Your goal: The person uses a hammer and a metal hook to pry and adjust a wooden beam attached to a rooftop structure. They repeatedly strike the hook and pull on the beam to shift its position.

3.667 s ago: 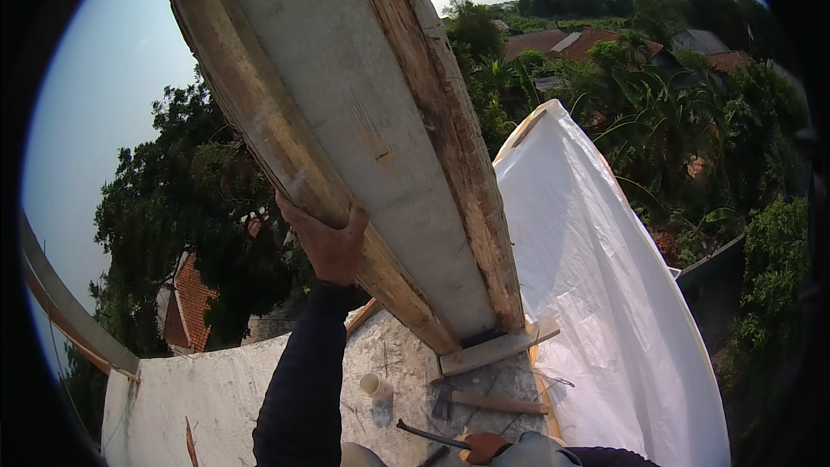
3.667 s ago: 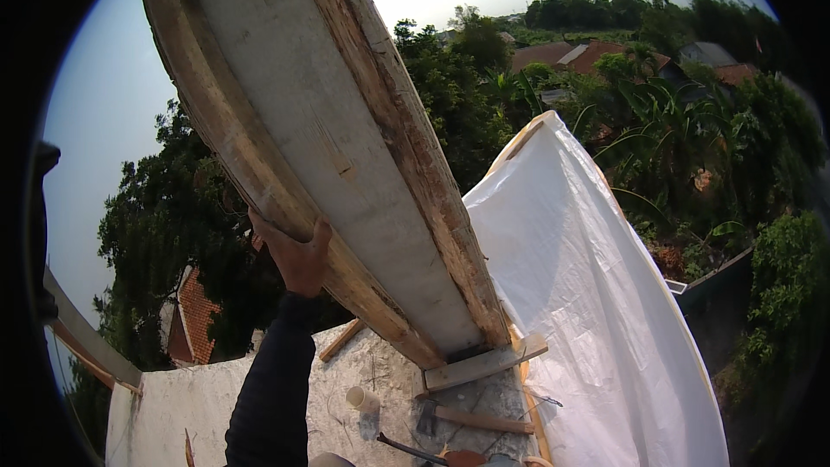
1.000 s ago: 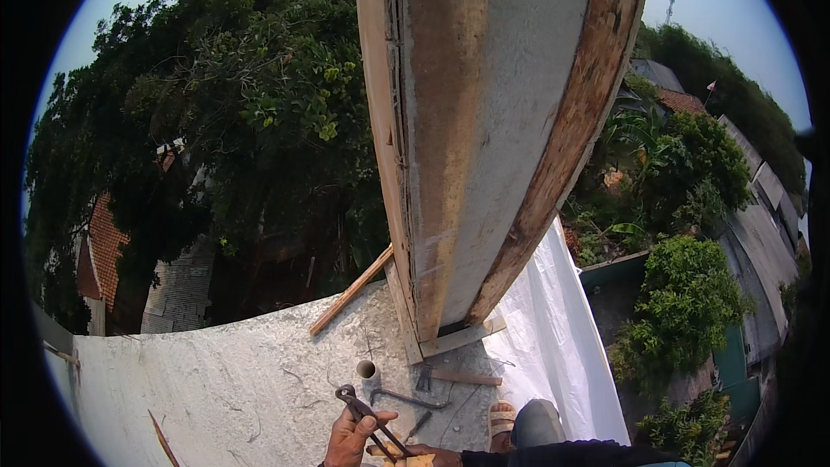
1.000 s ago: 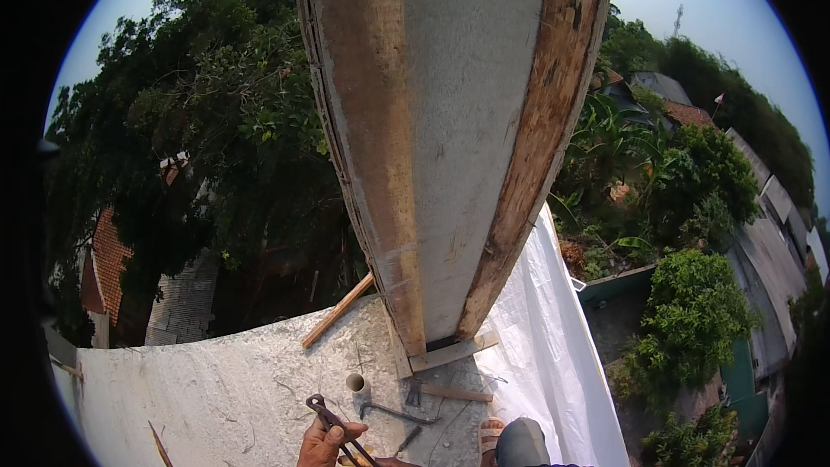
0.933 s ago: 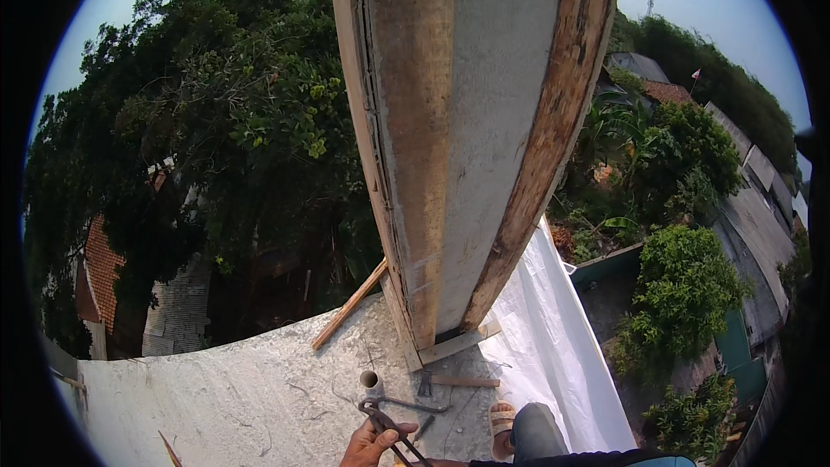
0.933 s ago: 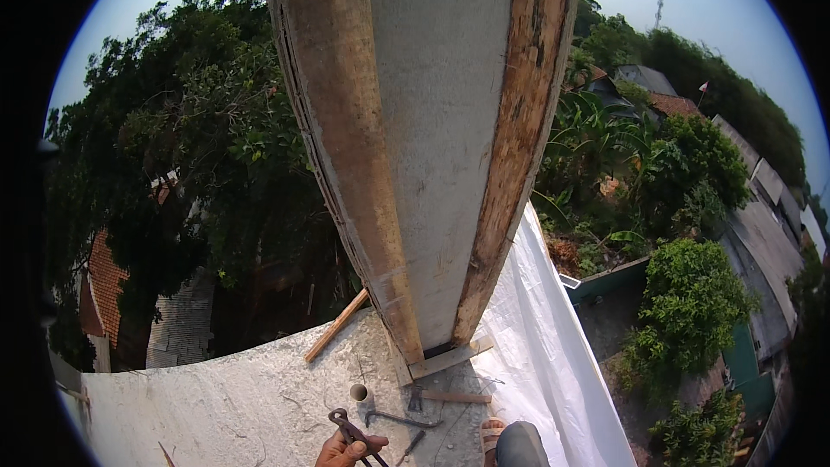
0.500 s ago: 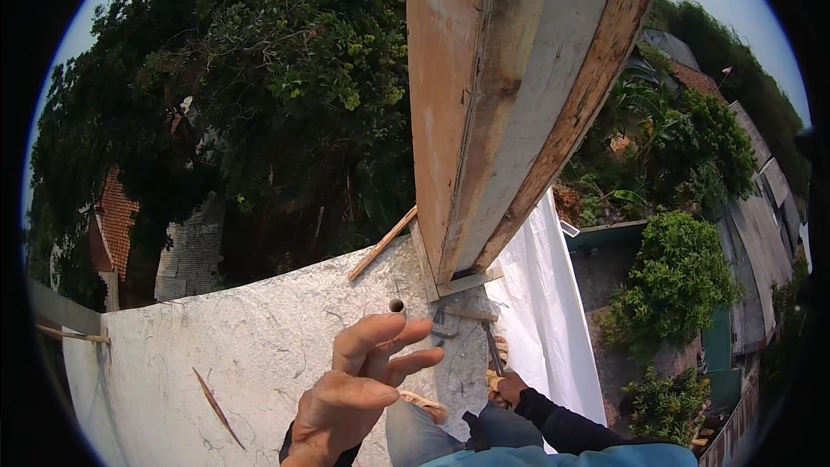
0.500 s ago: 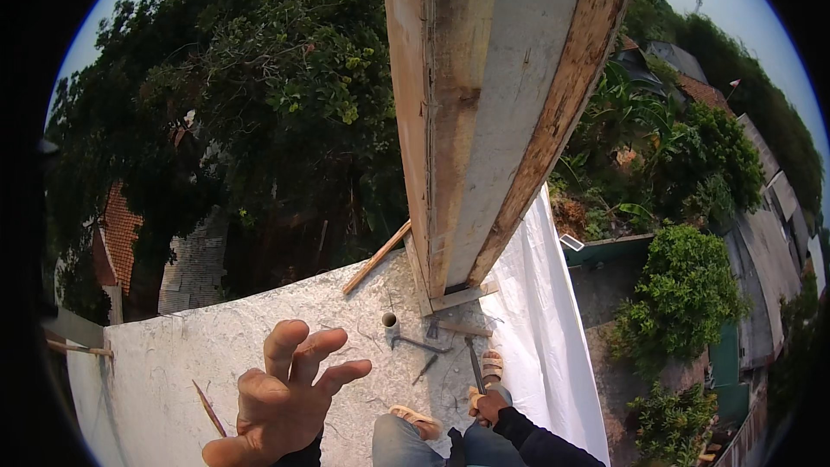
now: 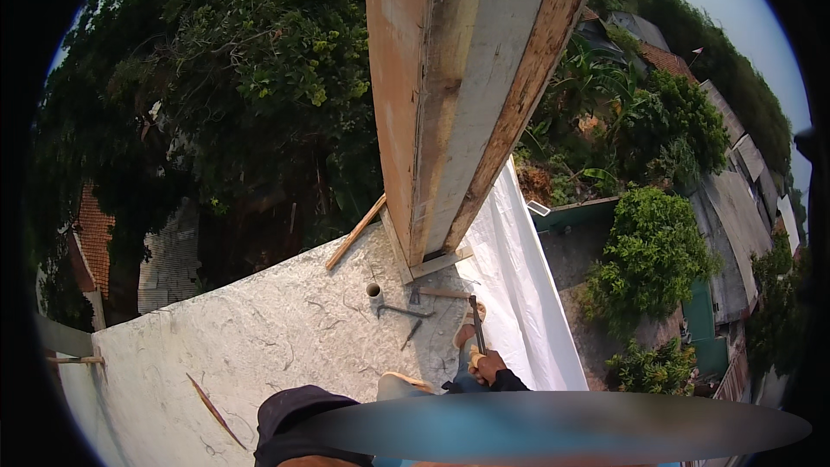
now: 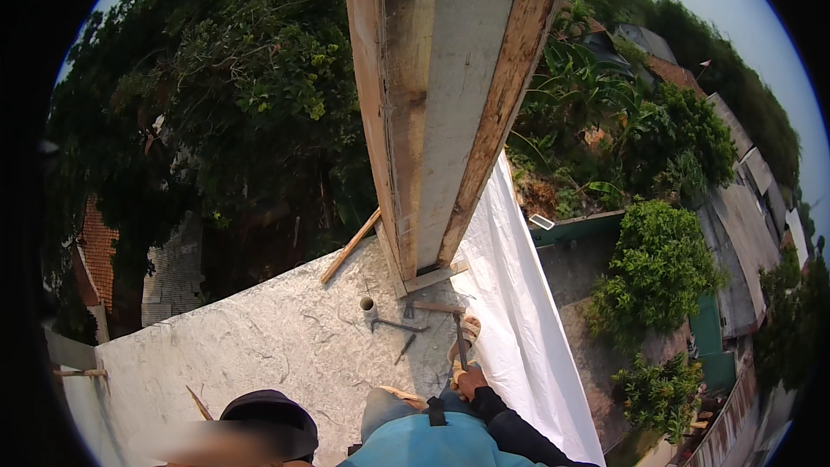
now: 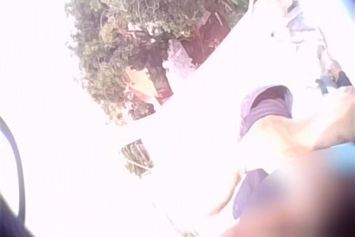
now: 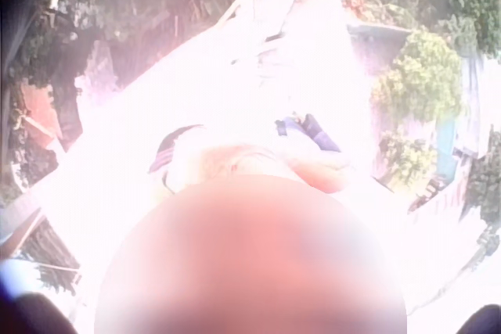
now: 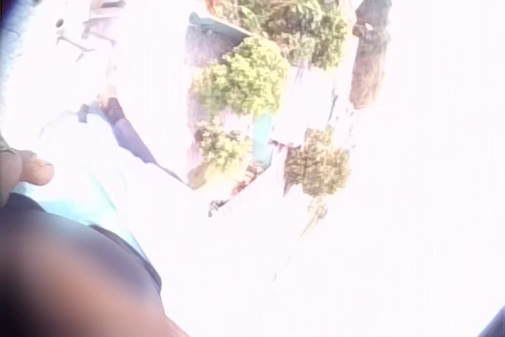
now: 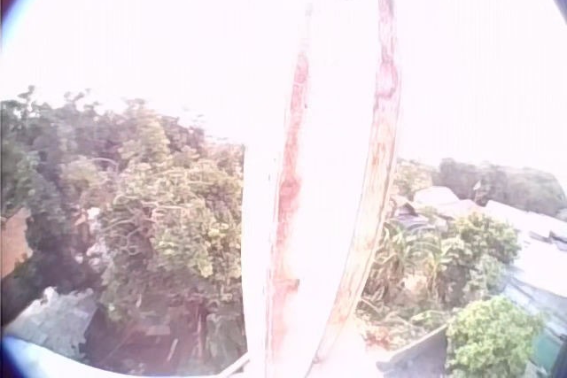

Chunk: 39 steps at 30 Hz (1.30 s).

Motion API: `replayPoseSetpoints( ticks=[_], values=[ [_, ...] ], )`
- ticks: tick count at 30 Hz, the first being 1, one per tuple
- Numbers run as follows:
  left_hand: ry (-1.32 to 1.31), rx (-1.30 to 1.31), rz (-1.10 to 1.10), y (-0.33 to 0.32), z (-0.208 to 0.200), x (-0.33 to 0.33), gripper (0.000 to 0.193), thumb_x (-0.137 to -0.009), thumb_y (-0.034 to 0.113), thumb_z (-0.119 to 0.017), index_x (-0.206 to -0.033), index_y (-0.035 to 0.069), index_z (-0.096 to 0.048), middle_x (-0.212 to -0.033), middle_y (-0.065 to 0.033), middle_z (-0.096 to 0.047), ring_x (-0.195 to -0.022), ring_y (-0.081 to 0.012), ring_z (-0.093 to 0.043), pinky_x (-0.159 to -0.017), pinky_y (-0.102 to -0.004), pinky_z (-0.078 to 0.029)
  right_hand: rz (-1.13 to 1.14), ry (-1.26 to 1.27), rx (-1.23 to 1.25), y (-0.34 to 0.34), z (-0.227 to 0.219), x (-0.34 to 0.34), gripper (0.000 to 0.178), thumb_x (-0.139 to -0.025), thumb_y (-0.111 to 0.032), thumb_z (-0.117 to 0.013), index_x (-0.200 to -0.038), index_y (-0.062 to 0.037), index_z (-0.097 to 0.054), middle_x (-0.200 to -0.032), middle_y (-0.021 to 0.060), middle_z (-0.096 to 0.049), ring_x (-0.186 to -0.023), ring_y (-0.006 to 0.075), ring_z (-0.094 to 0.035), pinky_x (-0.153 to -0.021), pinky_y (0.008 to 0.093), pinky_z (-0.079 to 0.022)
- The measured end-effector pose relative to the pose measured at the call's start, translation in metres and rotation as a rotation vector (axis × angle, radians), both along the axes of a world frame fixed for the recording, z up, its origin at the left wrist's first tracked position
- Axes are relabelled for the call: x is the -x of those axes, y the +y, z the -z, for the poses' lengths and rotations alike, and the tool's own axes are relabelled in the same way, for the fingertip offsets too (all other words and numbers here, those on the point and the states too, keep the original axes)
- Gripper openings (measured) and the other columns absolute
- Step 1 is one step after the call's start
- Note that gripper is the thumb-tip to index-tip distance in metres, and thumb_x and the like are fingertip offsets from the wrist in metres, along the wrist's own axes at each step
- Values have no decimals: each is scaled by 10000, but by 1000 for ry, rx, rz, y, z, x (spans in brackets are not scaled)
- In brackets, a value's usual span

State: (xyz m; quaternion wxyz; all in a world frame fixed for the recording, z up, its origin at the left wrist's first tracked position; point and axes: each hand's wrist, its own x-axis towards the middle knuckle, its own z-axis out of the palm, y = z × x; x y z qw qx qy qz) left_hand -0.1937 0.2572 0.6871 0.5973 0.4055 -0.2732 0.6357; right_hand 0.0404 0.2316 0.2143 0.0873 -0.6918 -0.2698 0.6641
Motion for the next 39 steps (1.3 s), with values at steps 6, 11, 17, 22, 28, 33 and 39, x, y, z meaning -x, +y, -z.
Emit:
replayPoseSetpoints(
  ticks=[6, 11, 17, 22, 28, 33, 39],
  values=[
    [80, -75, -142, 57, -1, -20, 413, -980, 423, -571, -1192, 71, -608, -1382, -217, -467, -1344, -377, -421, -1118, -504, -361, 49, 122, -47, 53, -19, -14, 209, -1024, -242, -536, -1069, -49, -600, -700, 57, -612, -443, 136, -466, -385, 324, -378],
    [481, 88, -1808, 177, -27, 65, 406, -972, 364, -586, -1249, 68, -620, -1540, -214, -407, -1491, -353, -299, -1223, -554, -212, 13, 203, -386, 120, -73, -50, 263, -1055, -295, -548, -1082, -53, -647, -712, 22, -608, -469, 79, -455, -424, 251, -365],
    [706, 321, -2242, 322, -67, 65, 809, -899, 423, -702, -1489, -19, -368, -1410, -224, -433, -1437, -385, -354, -1148, -509, -372, -273, -282, -988, 233, -143, -106, 249, -938, -237, -651, -995, 5, -630, -810, 229, -641, -749, 416, -612, -679, 492, -476],
    [790, 574, -2251, 345, -62, 68, 1092, -831, 538, -755, -1557, -15, -157, -1427, -306, -371, -1363, -434, -445, -1072, -532, -502, -397, -510, -973, 300, -171, -151, 307, -972, -307, -634, -911, -7, -653, -726, 223, -648, -697, 424, -639, -656, 528, -475],
    [866, 469, -2553, 351, -53, 68, 1016, -864, 470, -736, -1551, -27, -175, -1510, -311, -295, -1412, -421, -391, -1131, -521, -466, -527, -548, -1196, 372, -195, -187, 220, -760, -129, -629, -933, 6, -638, -776, 210, -590, -728, 405, -625, -675, 490, -508],
    [834, 308, -2640, 350, -52, 74, 977, -870, 432, -735, -1551, -27, -206, -1517, -303, -294, -1427, -403, -358, -1161, -519, -405, -593, -568, -1451, 447, -260, -190, 423, -713, 4, -665, -1135, 35, -670, -923, 185, -547, -855, 344, -537, -727, 449, -475],
    [788, 247, -2655, 350, -49, 78, 1023, -856, 438, -734, -1573, -30, -173, -1555, -288, -264, -1429, -406, -338, -1168, -518, -340, -567, -667, -1839, 524, -371, -166, 640, -742, 85, -650, -1369, -7, -565, -1059, 201, -556, -964, 379, -536, -839, 485, -499]
  ],
)
